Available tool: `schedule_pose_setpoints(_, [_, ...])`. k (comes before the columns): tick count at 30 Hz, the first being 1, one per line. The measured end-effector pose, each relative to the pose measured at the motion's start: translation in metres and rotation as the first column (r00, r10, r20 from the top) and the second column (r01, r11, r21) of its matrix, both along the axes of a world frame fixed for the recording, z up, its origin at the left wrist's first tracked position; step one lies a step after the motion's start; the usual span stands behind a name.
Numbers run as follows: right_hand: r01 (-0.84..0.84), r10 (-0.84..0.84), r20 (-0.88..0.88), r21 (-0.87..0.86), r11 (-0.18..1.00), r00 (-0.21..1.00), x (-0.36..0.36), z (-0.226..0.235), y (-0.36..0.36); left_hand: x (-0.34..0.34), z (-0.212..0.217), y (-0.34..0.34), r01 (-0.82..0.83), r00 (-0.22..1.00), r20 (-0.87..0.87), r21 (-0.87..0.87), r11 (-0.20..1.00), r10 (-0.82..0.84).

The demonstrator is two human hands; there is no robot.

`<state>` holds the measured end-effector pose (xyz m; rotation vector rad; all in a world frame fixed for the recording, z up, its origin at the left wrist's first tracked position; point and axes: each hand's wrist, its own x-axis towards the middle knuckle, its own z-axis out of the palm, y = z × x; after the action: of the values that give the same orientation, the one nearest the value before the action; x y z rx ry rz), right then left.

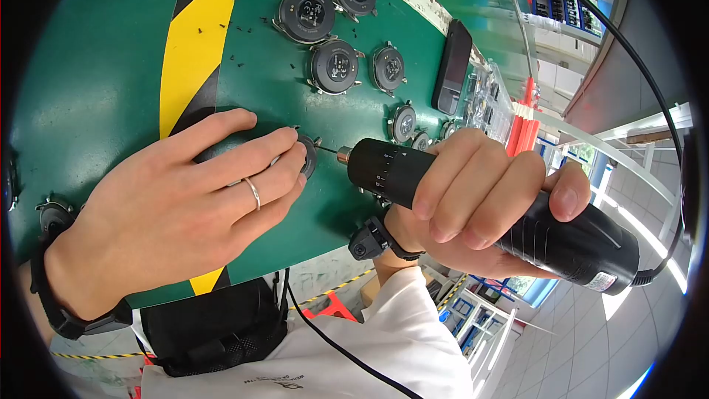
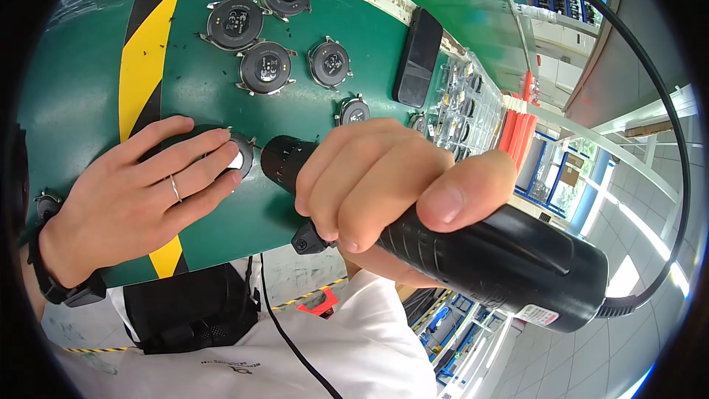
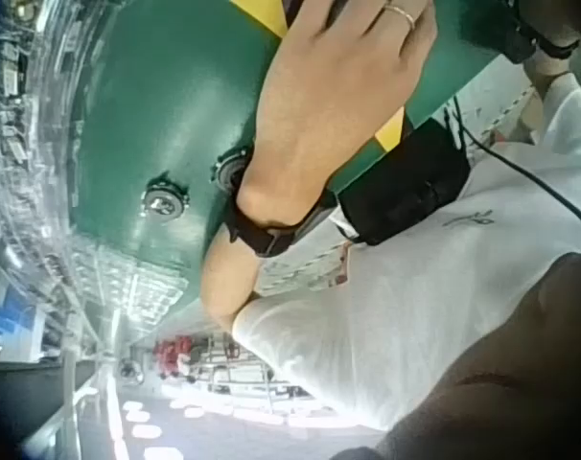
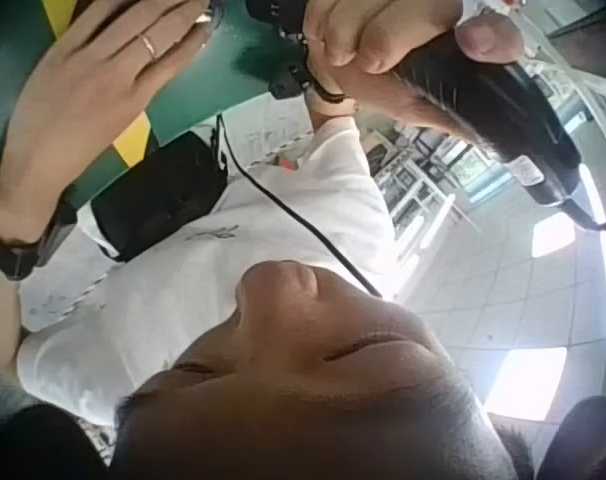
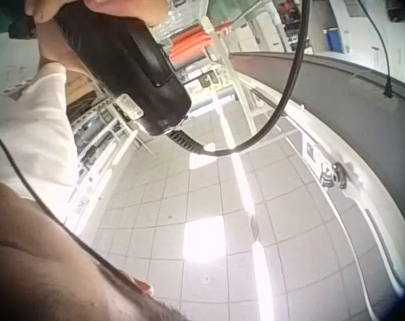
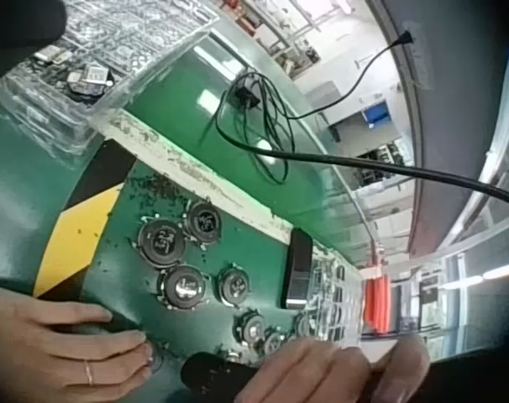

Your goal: The person uses a power screwdriver to drive screws into the back of a smartwatch, sets it aside, and repeats the process with another smartwatch.

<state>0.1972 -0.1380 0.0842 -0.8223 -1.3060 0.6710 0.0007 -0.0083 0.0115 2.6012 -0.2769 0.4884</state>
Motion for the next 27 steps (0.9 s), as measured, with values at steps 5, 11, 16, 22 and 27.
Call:
schedule_pose_setpoints(5, [-0.026,0.026,-0.003,0.002,1.000,1.000,-0.0040,0.0014,0.0034,-0.0008,0.0004,-0.0002,-0.004,1.000,0.006,0.006,1.000,0.004])
schedule_pose_setpoints(11, [0.019,-0.020,0.048,0.022,1.000,0.999,-0.0066,0.0019,0.0008,-0.0016,-0.0003,-0.0011,0.002,1.000,-0.006,0.008,1.000,-0.002])
schedule_pose_setpoints(16, [0.034,-0.034,0.020,0.001,0.999,0.999,-0.0070,0.0023,-0.0009,-0.0028,-0.0011,-0.0011,0.009,1.000,-0.014,0.003,1.000,-0.009])
schedule_pose_setpoints(22, [0.066,-0.067,0.029,0.040,0.997,0.997,-0.0077,0.0023,0.0004,-0.0027,-0.0014,0.0002,0.012,1.000,-0.014,0.006,1.000,-0.012])
schedule_pose_setpoints(27, [0.035,-0.034,-0.039,0.036,0.999,0.999,-0.0057,0.0038,-0.0020,-0.0003,-0.0005,0.0001,0.023,1.000,-0.017,-0.026,0.999,-0.023])
